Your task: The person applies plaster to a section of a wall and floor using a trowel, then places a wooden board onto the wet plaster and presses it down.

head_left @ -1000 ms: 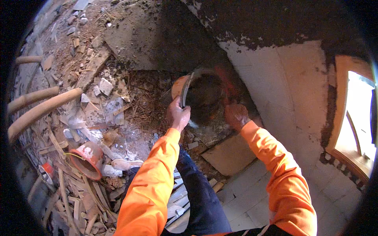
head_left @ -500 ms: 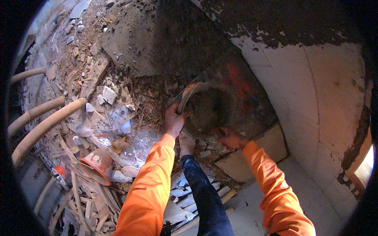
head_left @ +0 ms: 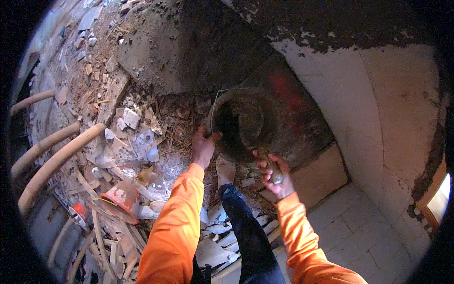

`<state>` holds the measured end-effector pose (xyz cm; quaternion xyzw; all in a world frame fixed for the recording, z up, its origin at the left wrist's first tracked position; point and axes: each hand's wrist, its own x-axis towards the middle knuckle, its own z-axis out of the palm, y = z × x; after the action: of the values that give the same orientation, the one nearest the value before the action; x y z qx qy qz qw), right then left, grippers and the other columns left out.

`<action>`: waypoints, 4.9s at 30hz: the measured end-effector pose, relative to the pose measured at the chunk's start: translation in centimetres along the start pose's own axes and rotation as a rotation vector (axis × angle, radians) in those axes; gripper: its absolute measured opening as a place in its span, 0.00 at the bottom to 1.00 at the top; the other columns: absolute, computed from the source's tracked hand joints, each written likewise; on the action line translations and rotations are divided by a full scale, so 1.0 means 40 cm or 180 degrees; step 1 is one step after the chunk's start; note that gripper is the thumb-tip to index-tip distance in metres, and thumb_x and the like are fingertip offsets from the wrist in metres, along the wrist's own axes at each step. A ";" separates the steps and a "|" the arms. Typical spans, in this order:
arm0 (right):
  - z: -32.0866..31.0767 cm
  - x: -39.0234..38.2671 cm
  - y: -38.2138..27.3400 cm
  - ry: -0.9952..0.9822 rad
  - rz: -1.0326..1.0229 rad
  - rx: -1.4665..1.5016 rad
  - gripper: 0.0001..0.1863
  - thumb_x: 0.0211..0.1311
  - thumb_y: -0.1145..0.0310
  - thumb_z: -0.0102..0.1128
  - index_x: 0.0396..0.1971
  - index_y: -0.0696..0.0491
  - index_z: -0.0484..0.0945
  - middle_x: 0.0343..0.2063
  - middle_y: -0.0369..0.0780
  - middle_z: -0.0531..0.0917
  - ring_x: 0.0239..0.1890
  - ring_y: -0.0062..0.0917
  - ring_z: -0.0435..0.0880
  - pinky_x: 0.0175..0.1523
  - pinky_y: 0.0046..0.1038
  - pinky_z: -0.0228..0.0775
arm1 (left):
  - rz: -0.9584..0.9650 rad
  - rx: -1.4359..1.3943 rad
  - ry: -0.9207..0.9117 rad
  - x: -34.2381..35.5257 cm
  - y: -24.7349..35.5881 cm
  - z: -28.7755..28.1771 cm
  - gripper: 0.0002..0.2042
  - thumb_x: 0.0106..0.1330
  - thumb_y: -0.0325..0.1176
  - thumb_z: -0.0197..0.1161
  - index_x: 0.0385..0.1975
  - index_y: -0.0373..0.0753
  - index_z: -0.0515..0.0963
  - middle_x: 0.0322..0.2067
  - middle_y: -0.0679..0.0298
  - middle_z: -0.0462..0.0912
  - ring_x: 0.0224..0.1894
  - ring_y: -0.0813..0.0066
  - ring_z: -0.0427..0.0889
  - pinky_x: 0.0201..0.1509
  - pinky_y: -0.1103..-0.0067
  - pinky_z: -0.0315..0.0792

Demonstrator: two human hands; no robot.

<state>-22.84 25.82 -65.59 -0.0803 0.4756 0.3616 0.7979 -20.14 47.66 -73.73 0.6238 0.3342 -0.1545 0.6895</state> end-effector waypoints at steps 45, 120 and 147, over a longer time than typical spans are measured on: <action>0.035 -0.031 -0.153 0.1565 -0.0886 -0.8163 0.18 0.59 0.60 0.51 0.45 0.55 0.74 0.32 0.44 0.81 0.26 0.41 0.79 0.41 0.40 0.70 | 0.0355 0.1767 -0.0099 -0.064 0.059 0.085 0.17 0.48 0.28 0.60 0.40 0.35 0.70 0.36 0.46 0.78 0.43 0.45 0.76 0.45 0.65 0.70; 0.827 1.022 0.210 0.1100 -0.3378 -0.6732 0.24 0.55 0.64 0.51 0.53 0.54 0.63 0.35 0.55 0.77 0.39 0.49 0.76 0.43 0.45 0.69 | -0.0736 0.0287 0.1554 0.124 0.580 -1.036 0.30 0.44 0.14 0.47 0.54 0.35 0.64 0.46 0.63 0.73 0.41 0.75 0.74 0.43 0.81 0.69; 0.623 0.995 0.483 0.1545 -0.2501 -0.5836 0.28 0.58 0.63 0.51 0.57 0.58 0.59 0.46 0.52 0.72 0.49 0.44 0.72 0.44 0.39 0.71 | -0.0760 -0.0553 0.1928 0.108 0.533 -1.096 0.33 0.42 0.12 0.48 0.55 0.36 0.61 0.47 0.61 0.73 0.43 0.71 0.75 0.42 0.80 0.71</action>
<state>-6.61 71.52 -80.62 -0.8800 0.1051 0.2732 0.3741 -15.32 94.50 -60.36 0.5367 0.6065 -0.0128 0.5865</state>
